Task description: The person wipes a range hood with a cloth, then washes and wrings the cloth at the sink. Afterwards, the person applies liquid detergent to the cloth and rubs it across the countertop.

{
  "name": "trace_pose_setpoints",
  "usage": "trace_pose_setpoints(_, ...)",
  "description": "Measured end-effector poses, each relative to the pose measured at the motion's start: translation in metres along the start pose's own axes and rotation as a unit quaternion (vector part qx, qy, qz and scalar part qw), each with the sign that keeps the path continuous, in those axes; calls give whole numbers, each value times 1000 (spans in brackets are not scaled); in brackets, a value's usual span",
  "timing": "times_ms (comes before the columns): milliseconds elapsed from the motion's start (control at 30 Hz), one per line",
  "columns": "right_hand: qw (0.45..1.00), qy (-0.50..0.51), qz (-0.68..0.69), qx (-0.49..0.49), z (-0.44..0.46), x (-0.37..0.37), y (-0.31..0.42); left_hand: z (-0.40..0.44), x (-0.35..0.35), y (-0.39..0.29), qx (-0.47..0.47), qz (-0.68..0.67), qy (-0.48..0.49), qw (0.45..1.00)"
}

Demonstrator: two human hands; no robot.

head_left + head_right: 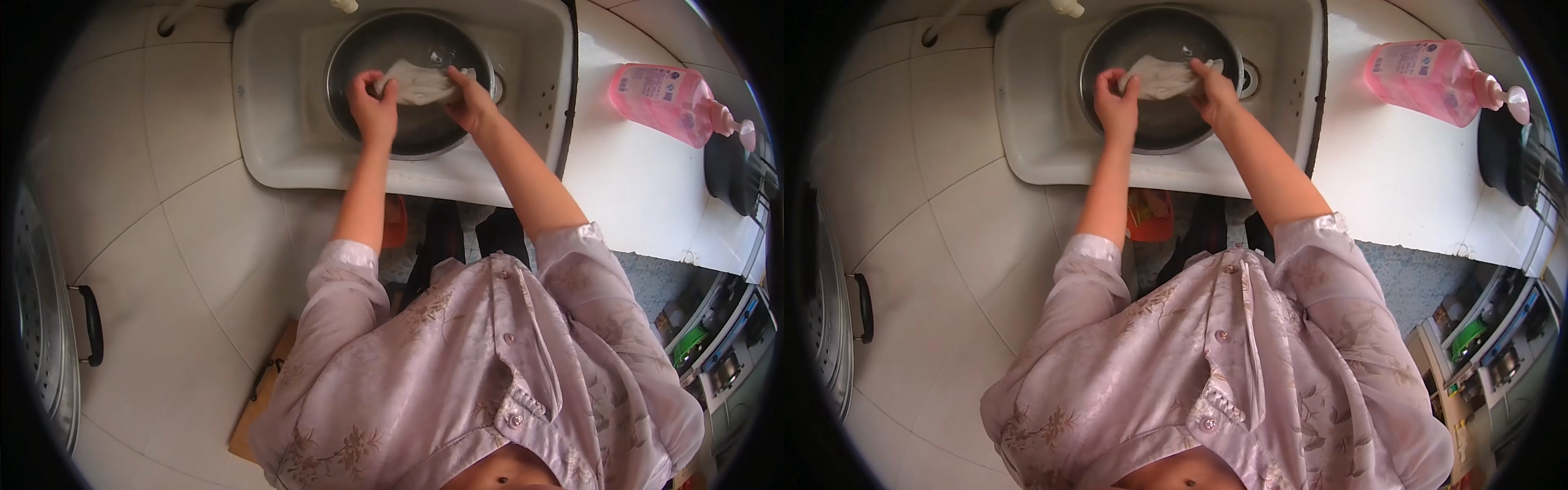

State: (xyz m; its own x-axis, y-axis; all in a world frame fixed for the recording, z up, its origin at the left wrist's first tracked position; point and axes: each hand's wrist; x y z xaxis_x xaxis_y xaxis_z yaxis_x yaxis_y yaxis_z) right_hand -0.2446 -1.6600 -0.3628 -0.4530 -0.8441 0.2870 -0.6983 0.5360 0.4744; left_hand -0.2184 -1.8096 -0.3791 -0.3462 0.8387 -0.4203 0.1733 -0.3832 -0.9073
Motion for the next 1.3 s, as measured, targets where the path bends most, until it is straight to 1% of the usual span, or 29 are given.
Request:
trace_pose_setpoints(67, 989, -61, 34, 128, 14, -9, 2, 19, -1, 27, -50, 54, 21, 997)
trace_pose_setpoints(100, 985, 47, 45, 157, 31, -24, -7, 29, 1, 48, -2, 158, 11, 987)
trace_pose_setpoints(133, 985, 47, 46, 157, 32, -21, -8, 39, 5, 61, 47, 260, 0, 964)
trace_pose_setpoints(200, 989, -28, -65, 130, 12, -8, -3, 38, 29, 69, -9, 246, 42, 968)
trace_pose_setpoints(233, 996, -33, -53, 64, -5, 0, 2, 32, 42, 76, 18, 239, 127, 963)
trace_pose_setpoints(267, 996, -34, -52, 63, -1, -1, 0, 27, 53, 80, 46, 229, 211, 949)
trace_pose_setpoints(333, 997, 1, -29, 77, 22, -7, -7, 14, 67, 63, -114, -38, 226, 967)
trace_pose_setpoints(367, 997, 0, -27, 75, 41, -12, -17, 4, 65, 36, -123, -82, 190, 971)
trace_pose_setpoints(433, 977, 113, 168, 72, 77, -23, -39, -24, 60, -43, -95, -113, 128, 981)
trace_pose_setpoints(467, 966, 206, 158, -5, 67, -26, -48, -31, 63, -57, -70, -100, 117, 986)
trace_pose_setpoints(500, 900, 278, 332, 57, 41, -16, -44, -29, 63, -65, -37, -30, 120, 992)
trace_pose_setpoints(533, 926, 313, 209, -34, 37, -12, -39, -28, 64, -70, -3, 41, 121, 992)
trace_pose_setpoints(567, 933, 324, 71, -137, 34, -8, -33, -25, 84, -42, 37, 110, 35, 993)
trace_pose_setpoints(600, 919, 312, -45, -235, 32, -5, -29, -12, 84, -45, 40, 109, 38, 993)
trace_pose_setpoints(667, 985, 164, 59, 19, 62, -4, -39, 13, 75, -45, -41, 137, 110, 984)
trace_pose_setpoints(700, 980, 84, 108, 147, 69, -3, -41, 26, 75, -40, -68, 156, 104, 980)
trace_pose_setpoints(733, 993, 115, -25, 16, -16, 19, -9, 50, 89, 20, 2, 209, 121, 970)
trace_pose_setpoints(800, 987, 143, -26, 71, 15, -7, -15, 66, 81, 98, 67, 264, 136, 953)
trace_pose_setpoints(867, 982, 147, -14, 114, 23, -29, -7, 71, 66, 111, 25, 320, -62, 945)
trace_pose_setpoints(900, 980, 144, 0, 138, 14, -29, 2, 66, 68, 97, 29, 318, -62, 945)
trace_pose_setpoints(933, 980, 144, 3, 139, 13, -28, 3, 47, 70, 85, -61, 163, -31, 984)
trace_pose_setpoints(967, 982, 123, -9, 141, 13, -25, 1, 26, 63, 67, -154, 4, 0, 988)
trace_pose_setpoints(1033, 988, 72, -29, 135, 5, -12, 6, 4, 43, 21, -137, -97, 230, 959)
trace_pose_setpoints(1067, 988, 73, -26, 132, 11, -12, 7, -5, 51, -9, -218, -56, 233, 946)
trace_pose_setpoints(1100, 979, 120, 30, 165, 23, -14, 6, -17, 50, -34, -82, -22, 210, 974)
trace_pose_setpoints(1167, 952, 188, 113, 215, 52, -21, -10, -30, 54, -55, 95, 39, 199, 975)
trace_pose_setpoints(1200, 939, 211, 140, 231, 67, -25, -19, -30, 63, -66, 51, 73, 146, 985)
trace_pose_setpoints(1267, 948, 231, 181, 122, 102, -38, -54, -20, 71, -61, 9, 105, 91, 990)
trace_pose_setpoints(1300, 947, 241, 201, 66, 110, -40, -59, 1, 76, -40, -68, 158, 121, 978)
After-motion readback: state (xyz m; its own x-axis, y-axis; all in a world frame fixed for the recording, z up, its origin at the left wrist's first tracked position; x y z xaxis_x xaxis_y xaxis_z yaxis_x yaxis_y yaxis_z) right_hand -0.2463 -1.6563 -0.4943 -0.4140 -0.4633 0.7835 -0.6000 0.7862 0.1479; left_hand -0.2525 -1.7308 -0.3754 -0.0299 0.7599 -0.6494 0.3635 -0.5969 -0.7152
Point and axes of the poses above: each hand's wrist, its own z-axis towards the middle knuckle, its own x-axis out of the palm, y = z × x, and after that the axes turned 1 degree about -x, right-handed
